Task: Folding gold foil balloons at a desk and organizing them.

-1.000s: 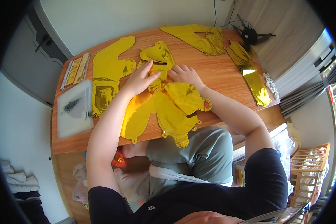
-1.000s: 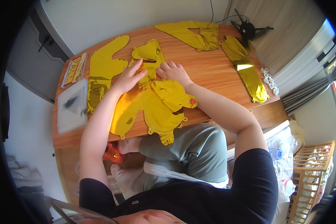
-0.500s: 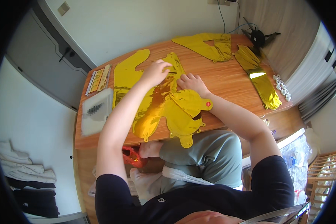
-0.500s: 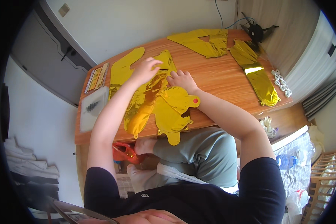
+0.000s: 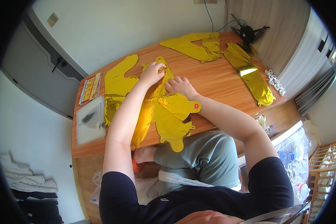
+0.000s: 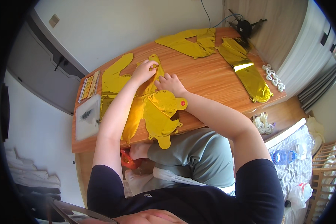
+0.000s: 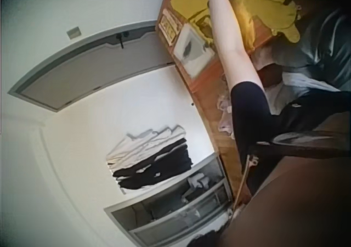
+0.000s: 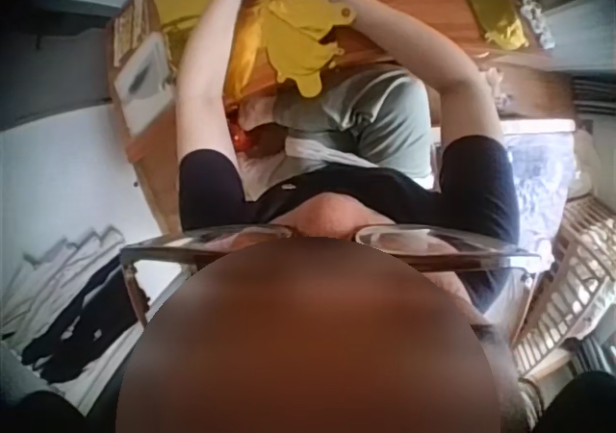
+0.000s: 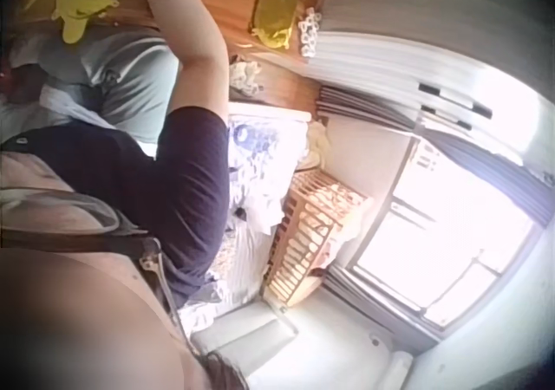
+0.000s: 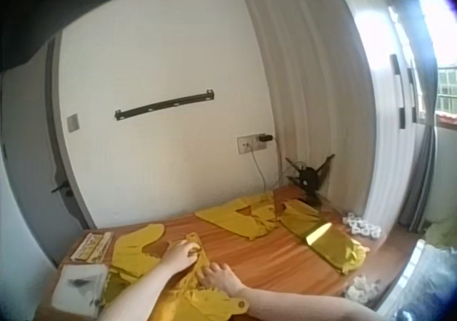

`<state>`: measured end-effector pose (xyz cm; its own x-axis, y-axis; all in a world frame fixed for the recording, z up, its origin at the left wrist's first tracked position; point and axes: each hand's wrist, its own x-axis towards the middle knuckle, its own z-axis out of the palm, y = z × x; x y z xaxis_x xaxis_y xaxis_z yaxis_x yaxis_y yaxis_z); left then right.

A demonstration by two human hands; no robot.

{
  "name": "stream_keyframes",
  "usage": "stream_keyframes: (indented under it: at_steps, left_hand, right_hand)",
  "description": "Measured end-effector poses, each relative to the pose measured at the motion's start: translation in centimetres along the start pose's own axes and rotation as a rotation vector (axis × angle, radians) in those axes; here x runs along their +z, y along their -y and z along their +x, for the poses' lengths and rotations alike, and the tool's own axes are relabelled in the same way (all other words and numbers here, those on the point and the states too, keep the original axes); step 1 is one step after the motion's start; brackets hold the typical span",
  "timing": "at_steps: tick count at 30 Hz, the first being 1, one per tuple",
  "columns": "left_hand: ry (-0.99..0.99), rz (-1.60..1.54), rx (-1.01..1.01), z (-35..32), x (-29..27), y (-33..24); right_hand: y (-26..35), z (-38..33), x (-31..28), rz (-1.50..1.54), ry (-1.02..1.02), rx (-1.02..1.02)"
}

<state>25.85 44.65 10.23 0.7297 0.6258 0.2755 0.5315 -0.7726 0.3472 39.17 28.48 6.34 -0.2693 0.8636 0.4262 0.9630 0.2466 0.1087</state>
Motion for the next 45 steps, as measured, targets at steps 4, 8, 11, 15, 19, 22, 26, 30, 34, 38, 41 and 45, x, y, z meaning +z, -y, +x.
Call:
stream_keyframes:
  at_steps: [4, 8, 11, 15, 19, 22, 26, 30, 34, 38, 41, 45]
  left_hand:
    - [-0.015, -0.042, -0.047, 0.1, 0.1, 1.2]
    - [-0.058, -0.014, -0.073, 1.0, 0.2, 1.0]
    - [-0.051, -0.003, -0.104, 1.1, 0.7, -0.5]
    - [-0.082, 0.046, -0.063, 0.9, 0.8, -0.5]
    - [-0.251, 0.032, 0.070, 0.3, 1.3, -0.3]
    - [-0.288, 0.104, 0.188, 0.2, 1.1, -0.6]
    - [-0.237, 0.264, 0.194, 0.2, 1.0, -1.2]
    - [-0.187, 0.244, 0.152, -0.3, 0.8, -0.3]
    - [-0.077, 0.237, 0.118, -0.4, 0.6, -1.1]
    - [0.022, 0.262, 0.066, -0.3, 0.0, -1.0]
    - [0.031, 0.270, 0.043, -0.4, 0.0, -1.0]
    - [0.022, 0.278, 0.045, 0.3, 0.4, -2.0]
  right_hand:
    - [0.6, 0.3, -0.6, -0.005, 0.017, -0.032]
    - [0.5, 0.4, -0.4, -0.017, 0.000, -0.056]
    - [0.0, 0.2, 0.0, -0.036, -0.001, -0.056]
    - [0.2, 0.4, 0.0, -0.043, 0.014, -0.064]
    - [0.5, 0.4, -0.3, -0.055, -0.010, -0.078]
    - [0.4, 0.2, -0.2, -0.059, 0.004, -0.068]
    - [0.2, 0.1, -0.1, -0.071, -0.013, -0.075]
    - [0.8, 0.7, -0.2, -0.020, 0.076, -0.066]
    - [0.2, 0.3, 0.2, -0.050, 0.041, -0.077]
    - [1.0, 0.4, 0.3, -0.167, -0.102, -0.109]
    - [1.3, 0.3, 0.5, -0.198, -0.251, -0.110]
    - [-0.2, -0.1, 2.4, -0.305, -0.225, -0.170]
